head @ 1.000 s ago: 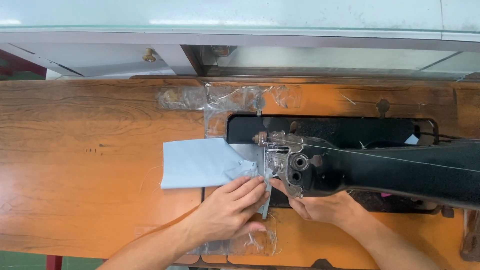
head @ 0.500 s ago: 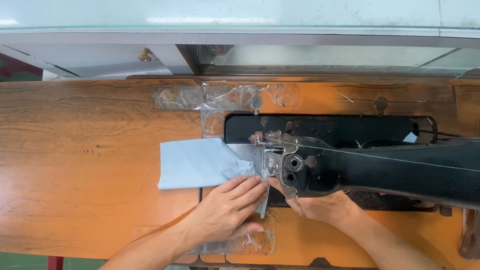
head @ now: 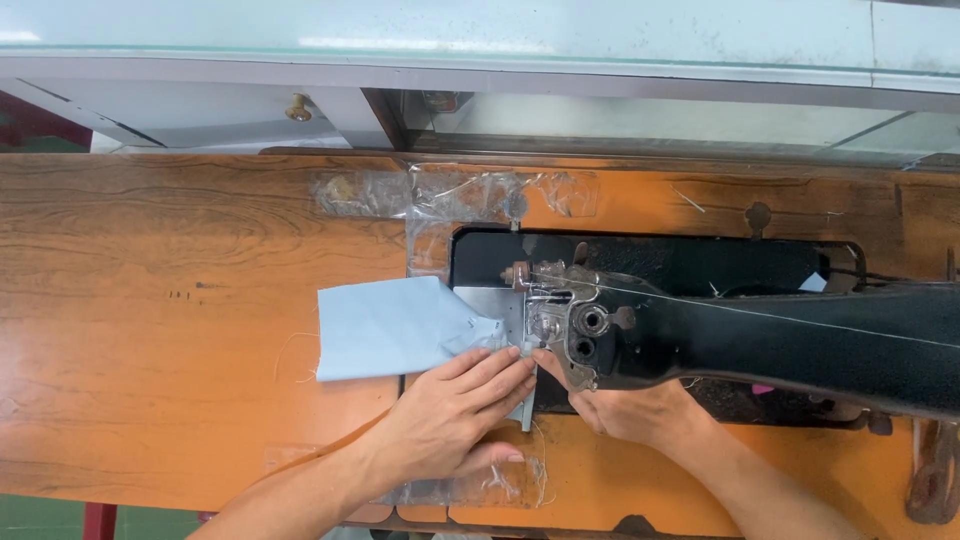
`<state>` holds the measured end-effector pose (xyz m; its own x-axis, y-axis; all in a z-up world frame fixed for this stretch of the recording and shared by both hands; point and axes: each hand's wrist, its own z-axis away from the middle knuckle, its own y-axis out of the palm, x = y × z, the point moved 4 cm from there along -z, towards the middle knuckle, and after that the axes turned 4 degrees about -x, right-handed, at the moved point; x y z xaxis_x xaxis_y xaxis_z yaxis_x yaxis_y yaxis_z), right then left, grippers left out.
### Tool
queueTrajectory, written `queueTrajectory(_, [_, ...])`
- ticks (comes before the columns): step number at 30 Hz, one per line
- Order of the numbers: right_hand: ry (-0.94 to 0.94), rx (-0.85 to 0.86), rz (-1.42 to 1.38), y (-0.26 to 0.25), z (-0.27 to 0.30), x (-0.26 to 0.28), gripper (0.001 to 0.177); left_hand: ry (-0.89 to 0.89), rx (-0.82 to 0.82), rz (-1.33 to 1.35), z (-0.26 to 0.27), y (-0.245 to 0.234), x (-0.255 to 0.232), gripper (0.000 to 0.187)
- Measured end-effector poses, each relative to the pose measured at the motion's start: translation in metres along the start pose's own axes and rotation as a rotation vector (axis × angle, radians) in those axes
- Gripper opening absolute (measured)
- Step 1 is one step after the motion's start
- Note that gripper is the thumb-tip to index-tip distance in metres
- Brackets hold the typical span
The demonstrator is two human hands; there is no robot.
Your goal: Trimming excess material from small fabric pieces and folding them at a sewing workstation.
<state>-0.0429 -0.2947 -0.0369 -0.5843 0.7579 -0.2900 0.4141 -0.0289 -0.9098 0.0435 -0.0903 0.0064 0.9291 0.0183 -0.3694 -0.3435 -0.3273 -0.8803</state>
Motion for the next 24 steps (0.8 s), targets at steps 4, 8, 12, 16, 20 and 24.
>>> queueTrajectory(4, [0.014,0.002,0.035,-0.004,-0.002,-0.001,0.065,0.005,-0.012,0.010,0.000,-0.002,0.000,0.075])
queueTrajectory(8, [0.111,0.061,-0.081,0.000,-0.004,-0.004,0.067,0.009,0.018,-0.011,0.000,-0.002,0.000,0.072])
queueTrajectory(12, [0.100,0.044,-0.025,-0.003,-0.005,-0.004,0.063,0.011,0.020,-0.013,-0.001,-0.002,-0.001,0.073])
queueTrajectory(16, [0.163,0.004,0.030,-0.018,-0.013,-0.005,0.057,0.003,-0.002,-0.017,-0.001,-0.003,-0.004,0.075])
queueTrajectory(20, [0.671,0.798,-0.681,-0.001,-0.007,-0.018,0.064,-0.024,0.000,-0.074,-0.002,-0.004,-0.003,0.078])
queueTrajectory(24, [0.626,0.732,-0.611,-0.018,-0.020,-0.016,0.059,-0.007,-0.019,-0.114,-0.005,-0.009,-0.002,0.080])
